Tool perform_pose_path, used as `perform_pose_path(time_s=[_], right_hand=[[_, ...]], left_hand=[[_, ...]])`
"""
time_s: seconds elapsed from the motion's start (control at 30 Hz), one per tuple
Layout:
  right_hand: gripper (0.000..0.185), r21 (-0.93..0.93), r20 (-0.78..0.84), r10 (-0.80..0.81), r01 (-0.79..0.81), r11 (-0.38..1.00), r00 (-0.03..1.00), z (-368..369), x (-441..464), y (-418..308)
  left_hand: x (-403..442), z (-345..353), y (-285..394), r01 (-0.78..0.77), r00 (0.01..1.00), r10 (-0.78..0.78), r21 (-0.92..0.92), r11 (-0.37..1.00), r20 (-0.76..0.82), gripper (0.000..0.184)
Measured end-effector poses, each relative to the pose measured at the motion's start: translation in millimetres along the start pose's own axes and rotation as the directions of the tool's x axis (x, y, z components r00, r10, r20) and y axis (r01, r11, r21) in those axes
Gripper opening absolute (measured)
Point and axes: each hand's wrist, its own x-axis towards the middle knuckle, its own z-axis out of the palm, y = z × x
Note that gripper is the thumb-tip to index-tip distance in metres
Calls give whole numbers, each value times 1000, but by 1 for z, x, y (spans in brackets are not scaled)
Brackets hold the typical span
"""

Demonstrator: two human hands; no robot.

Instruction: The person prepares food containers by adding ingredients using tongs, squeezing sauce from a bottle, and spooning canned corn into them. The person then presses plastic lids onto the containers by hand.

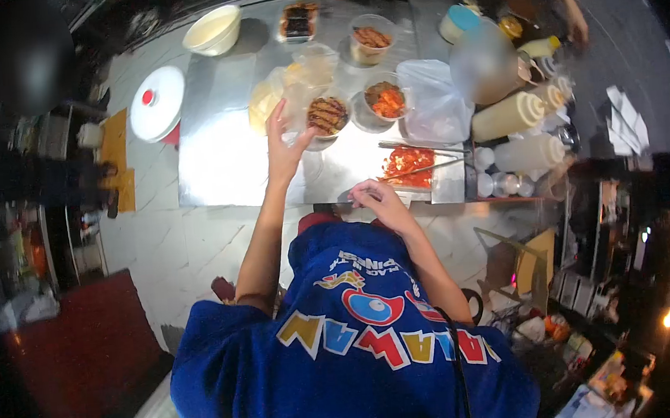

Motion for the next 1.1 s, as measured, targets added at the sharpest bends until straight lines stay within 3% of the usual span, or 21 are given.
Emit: perform_pose_path(time_s=[0.1,0.3,0.43,0.47,0.5,0.57,0.63,0.7,0.77,0.87,0.97,1.1], right_hand=[[23,-34,-35,-32,31,999,999,-1,-1,4],[23,-107,-92,-16,6,994,996,1,2,12],[21,-50,-104,-81,76,996,991,1,1,14],[22,-88,-122,-134,124,988,984,1,2,16],[22,-224,-89,-63,42,974,994,1,-2,1],[23,-486,-47,89,-100,868,995,-14,-17,-48],[23,-621,-148,-67,-40,783,987,-48,-28,-40],[21,-686,-325,-48,-201,699,944,-71,-40,-95],[22,-740,-398,-2,-320,592,918,-102,-48,-108],[25,-784,-377,-52,-289,550,925,-137,-54,-92],[30,-848,-314,63,-309,431,947,-139,-57,-96],[39,-905,-188,121,-220,364,975,-140,-48,-76]], left_hand=[[-3,0,-9,61,998,-60,-54,997,19,86],[-1,3,-4,46,997,-37,-135,990,69,86],[1,5,4,89,993,-80,-119,989,82,88],[0,6,6,109,992,-99,-137,985,80,88],[-3,4,9,135,989,-125,-147,980,78,88],[-6,1,13,142,989,-135,-117,983,67,89],[-6,2,15,137,990,-132,-117,984,47,90],[-11,2,15,123,992,-121,-141,982,25,92],[-17,2,13,116,993,-115,-116,986,16,92],[-20,3,11,100,995,-100,-118,988,8,92],[-25,4,8,105,995,-104,-112,988,7,91],[-29,7,10,89,996,-89,-126,988,8,93]])
